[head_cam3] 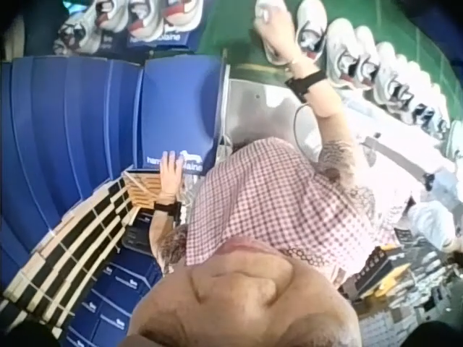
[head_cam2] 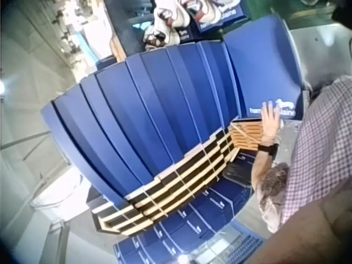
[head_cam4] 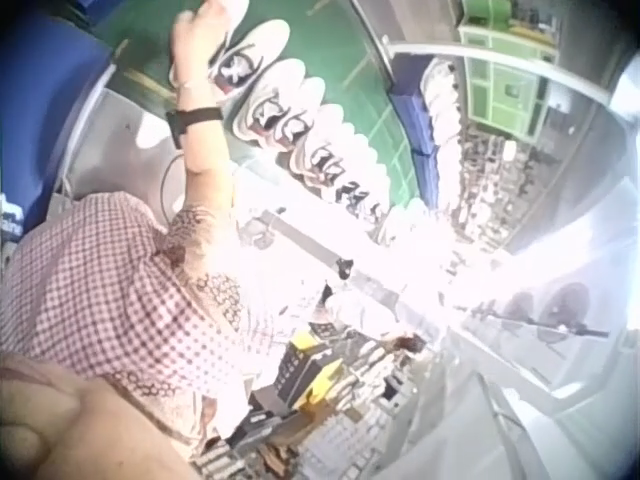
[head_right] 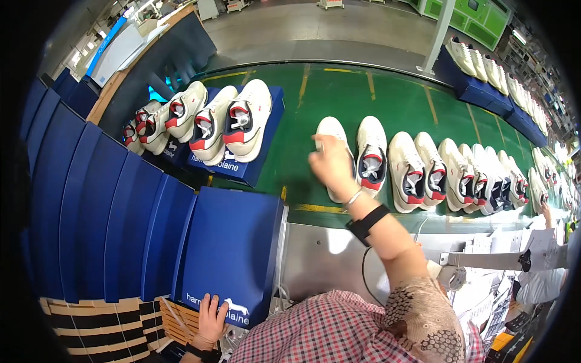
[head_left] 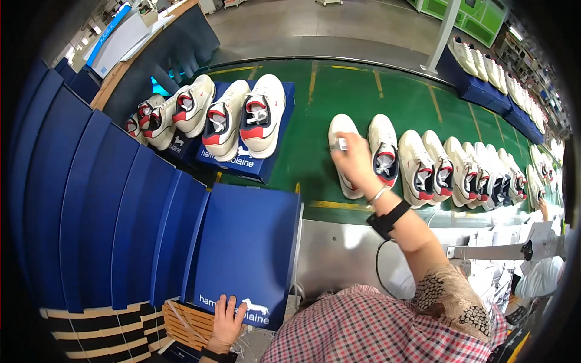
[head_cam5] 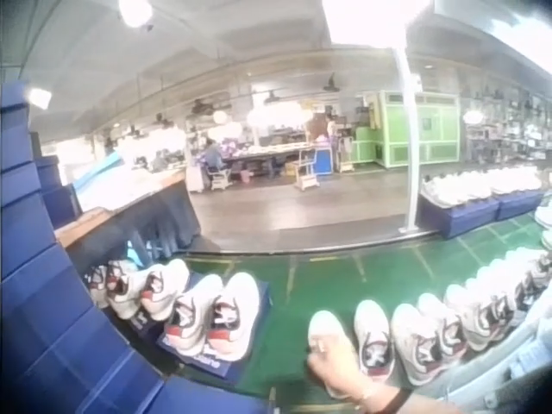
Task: Picking up shoes from an assembly line, placing them into the correct branded boxes, and organizing the boxes.
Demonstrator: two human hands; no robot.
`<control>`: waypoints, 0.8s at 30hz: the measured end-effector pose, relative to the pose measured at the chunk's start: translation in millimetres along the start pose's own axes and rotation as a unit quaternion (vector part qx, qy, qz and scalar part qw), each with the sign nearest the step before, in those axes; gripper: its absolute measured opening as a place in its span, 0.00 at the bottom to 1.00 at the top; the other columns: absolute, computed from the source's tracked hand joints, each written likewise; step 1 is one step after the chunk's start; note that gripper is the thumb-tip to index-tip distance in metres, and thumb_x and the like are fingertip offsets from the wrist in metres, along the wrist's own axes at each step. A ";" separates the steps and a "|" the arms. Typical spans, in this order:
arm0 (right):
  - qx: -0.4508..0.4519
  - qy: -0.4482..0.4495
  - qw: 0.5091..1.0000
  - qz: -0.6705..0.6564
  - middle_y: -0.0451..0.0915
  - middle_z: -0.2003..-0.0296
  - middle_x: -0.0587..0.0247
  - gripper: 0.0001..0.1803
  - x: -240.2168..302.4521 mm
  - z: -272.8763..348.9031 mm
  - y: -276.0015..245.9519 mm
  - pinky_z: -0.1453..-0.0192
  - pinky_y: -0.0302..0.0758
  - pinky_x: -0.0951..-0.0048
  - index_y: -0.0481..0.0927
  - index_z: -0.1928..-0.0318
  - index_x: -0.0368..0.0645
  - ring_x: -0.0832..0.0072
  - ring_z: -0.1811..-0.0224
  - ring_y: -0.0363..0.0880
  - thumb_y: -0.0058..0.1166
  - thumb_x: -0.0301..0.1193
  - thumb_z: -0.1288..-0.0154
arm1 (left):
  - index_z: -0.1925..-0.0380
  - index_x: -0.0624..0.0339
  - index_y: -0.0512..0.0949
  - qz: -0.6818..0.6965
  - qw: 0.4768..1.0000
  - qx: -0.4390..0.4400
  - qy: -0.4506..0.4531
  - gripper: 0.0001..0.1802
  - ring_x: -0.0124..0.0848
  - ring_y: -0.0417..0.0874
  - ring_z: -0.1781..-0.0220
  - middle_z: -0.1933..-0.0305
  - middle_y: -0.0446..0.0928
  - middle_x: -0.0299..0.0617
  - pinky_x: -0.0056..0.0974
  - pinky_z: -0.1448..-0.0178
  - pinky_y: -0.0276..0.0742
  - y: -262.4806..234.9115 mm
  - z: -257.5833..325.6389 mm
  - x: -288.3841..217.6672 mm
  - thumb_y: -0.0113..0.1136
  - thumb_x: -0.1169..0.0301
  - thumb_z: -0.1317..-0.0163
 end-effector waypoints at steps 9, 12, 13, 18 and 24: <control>0.128 0.218 0.967 0.040 0.76 0.55 0.40 0.26 -132.3 -15.5 16.1 0.44 0.70 0.61 0.71 0.48 0.34 0.52 0.50 0.75 0.53 0.34 0.48 | 0.53 0.70 0.69 0.095 0.954 -0.285 -0.007 0.29 0.48 0.73 0.53 0.55 0.71 0.55 0.47 0.47 0.68 -217.4 -79.5 -34.8 0.65 0.67 0.54; 0.092 0.224 0.968 0.060 0.77 0.56 0.42 0.20 -140.0 -20.0 26.8 0.46 0.71 0.59 0.74 0.51 0.38 0.53 0.51 0.75 0.49 0.28 0.47 | 0.49 0.70 0.67 0.238 0.899 -0.329 -0.161 0.26 0.37 0.73 0.50 0.51 0.72 0.52 0.39 0.44 0.67 -255.9 -93.6 -22.5 0.60 0.74 0.49; 0.091 0.155 0.981 0.073 0.77 0.57 0.44 0.18 -117.1 -23.2 22.3 0.48 0.72 0.59 0.76 0.53 0.40 0.53 0.53 0.76 0.46 0.25 0.46 | 0.49 0.70 0.67 0.311 0.859 -0.357 -0.195 0.25 0.34 0.72 0.49 0.50 0.72 0.50 0.37 0.43 0.67 -259.7 -95.8 -19.4 0.59 0.75 0.47; -0.055 -0.023 0.988 -0.142 0.79 0.66 0.57 0.12 -41.6 -36.0 -48.3 0.59 0.75 0.70 0.78 0.59 0.42 0.66 0.66 0.77 0.54 0.26 0.46 | 0.49 0.62 0.71 0.256 0.904 -0.285 -0.189 0.22 0.39 0.73 0.47 0.49 0.71 0.50 0.39 0.42 0.67 -232.7 -150.9 -35.2 0.60 0.70 0.45; 0.152 0.041 0.824 -0.544 0.77 0.70 0.74 0.08 96.9 -4.4 -147.2 0.67 0.69 0.85 0.78 0.61 0.40 0.89 0.69 0.72 0.57 0.28 0.41 | 0.51 0.56 0.75 0.262 0.959 -0.100 -0.036 0.17 0.43 0.68 0.40 0.41 0.66 0.50 0.39 0.39 0.64 -233.7 -197.9 -80.1 0.55 0.73 0.42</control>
Point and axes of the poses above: each hand's wrist, its own z-axis away from the middle knuckle, its own y-axis out of the palm, x = y × z, the point moved 8 cm from there along -z, towards the middle knuckle
